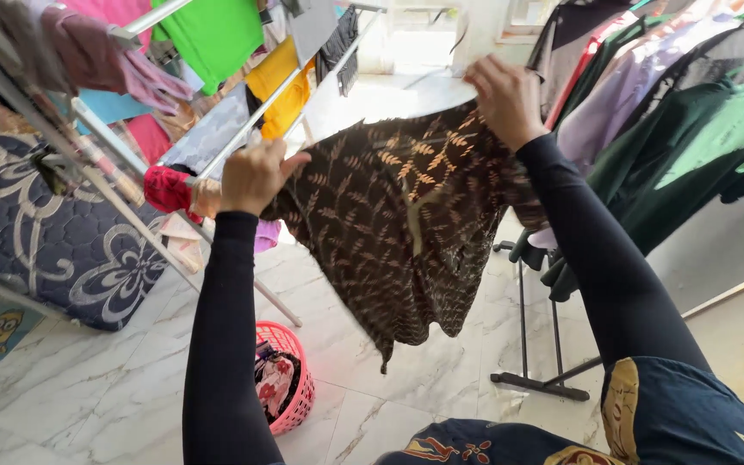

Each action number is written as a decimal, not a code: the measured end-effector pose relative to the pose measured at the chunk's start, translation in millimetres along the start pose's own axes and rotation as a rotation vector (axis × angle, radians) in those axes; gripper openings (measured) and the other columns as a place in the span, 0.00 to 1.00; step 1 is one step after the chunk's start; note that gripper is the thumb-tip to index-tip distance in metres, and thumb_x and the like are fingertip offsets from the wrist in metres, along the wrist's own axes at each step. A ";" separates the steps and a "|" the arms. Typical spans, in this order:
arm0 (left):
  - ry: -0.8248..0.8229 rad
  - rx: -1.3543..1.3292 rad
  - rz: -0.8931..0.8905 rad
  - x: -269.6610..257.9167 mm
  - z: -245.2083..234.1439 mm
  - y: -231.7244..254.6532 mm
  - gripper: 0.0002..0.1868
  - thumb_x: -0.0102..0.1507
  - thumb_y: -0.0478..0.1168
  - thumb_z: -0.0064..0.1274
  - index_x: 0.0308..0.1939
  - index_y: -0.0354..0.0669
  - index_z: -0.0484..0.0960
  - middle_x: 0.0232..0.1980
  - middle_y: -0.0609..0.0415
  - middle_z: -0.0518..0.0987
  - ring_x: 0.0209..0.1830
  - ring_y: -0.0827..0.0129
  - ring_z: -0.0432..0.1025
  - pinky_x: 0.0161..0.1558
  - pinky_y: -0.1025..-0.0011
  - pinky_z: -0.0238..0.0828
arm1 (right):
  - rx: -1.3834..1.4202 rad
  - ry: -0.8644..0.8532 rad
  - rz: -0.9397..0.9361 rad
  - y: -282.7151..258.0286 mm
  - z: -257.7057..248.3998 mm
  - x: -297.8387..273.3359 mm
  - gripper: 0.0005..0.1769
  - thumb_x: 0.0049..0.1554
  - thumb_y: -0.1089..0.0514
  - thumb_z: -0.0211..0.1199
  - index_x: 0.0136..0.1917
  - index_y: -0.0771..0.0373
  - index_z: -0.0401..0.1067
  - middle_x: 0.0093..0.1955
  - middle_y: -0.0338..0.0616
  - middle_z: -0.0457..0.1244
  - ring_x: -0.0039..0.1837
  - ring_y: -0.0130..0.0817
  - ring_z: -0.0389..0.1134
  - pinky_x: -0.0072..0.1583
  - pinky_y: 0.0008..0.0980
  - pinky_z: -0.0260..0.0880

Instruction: Hang various pieces of clothing from a laundry basket onto a drying rack using hangers.

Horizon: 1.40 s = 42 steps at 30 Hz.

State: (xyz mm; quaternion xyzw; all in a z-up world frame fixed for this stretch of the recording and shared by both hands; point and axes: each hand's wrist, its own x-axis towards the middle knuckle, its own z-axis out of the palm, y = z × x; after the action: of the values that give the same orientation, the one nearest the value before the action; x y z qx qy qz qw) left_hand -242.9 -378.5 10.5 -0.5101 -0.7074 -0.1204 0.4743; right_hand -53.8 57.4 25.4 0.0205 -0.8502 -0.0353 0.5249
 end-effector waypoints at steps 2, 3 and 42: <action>-0.012 -0.045 -0.005 8.2 -1.1 15.0 0.30 0.72 0.66 0.49 0.34 0.43 0.73 0.25 0.53 0.71 0.23 0.59 0.72 0.26 0.63 0.65 | -0.034 -0.016 -0.032 -17.0 -9.4 -5.2 0.04 0.67 0.59 0.64 0.50 0.60 0.73 0.45 0.38 0.67 0.33 0.27 0.61 0.33 0.28 0.60; -0.028 -0.081 -0.020 13.0 -1.0 22.0 0.31 0.71 0.67 0.49 0.32 0.43 0.72 0.26 0.53 0.73 0.27 0.56 0.73 0.30 0.61 0.68 | -0.056 -0.034 -0.073 -24.9 -14.0 -6.5 0.05 0.64 0.59 0.64 0.51 0.62 0.72 0.47 0.39 0.66 0.36 0.28 0.64 0.36 0.28 0.64; -1.006 -0.235 0.356 -216.0 359.9 62.0 0.13 0.62 0.43 0.51 0.45 0.52 0.88 0.47 0.46 0.85 0.49 0.49 0.79 0.48 0.51 0.76 | 0.774 -1.416 0.084 109.4 158.5 -279.3 0.16 0.60 0.51 0.60 0.55 0.62 0.78 0.43 0.52 0.72 0.40 0.37 0.70 0.47 0.39 0.72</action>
State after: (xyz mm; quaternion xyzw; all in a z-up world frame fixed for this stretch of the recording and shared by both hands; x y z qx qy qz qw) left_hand -381.9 -246.4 -367.9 -0.6662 -0.7314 0.1424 0.0300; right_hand -70.0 192.6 -285.3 0.1415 -0.9329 0.2767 -0.1817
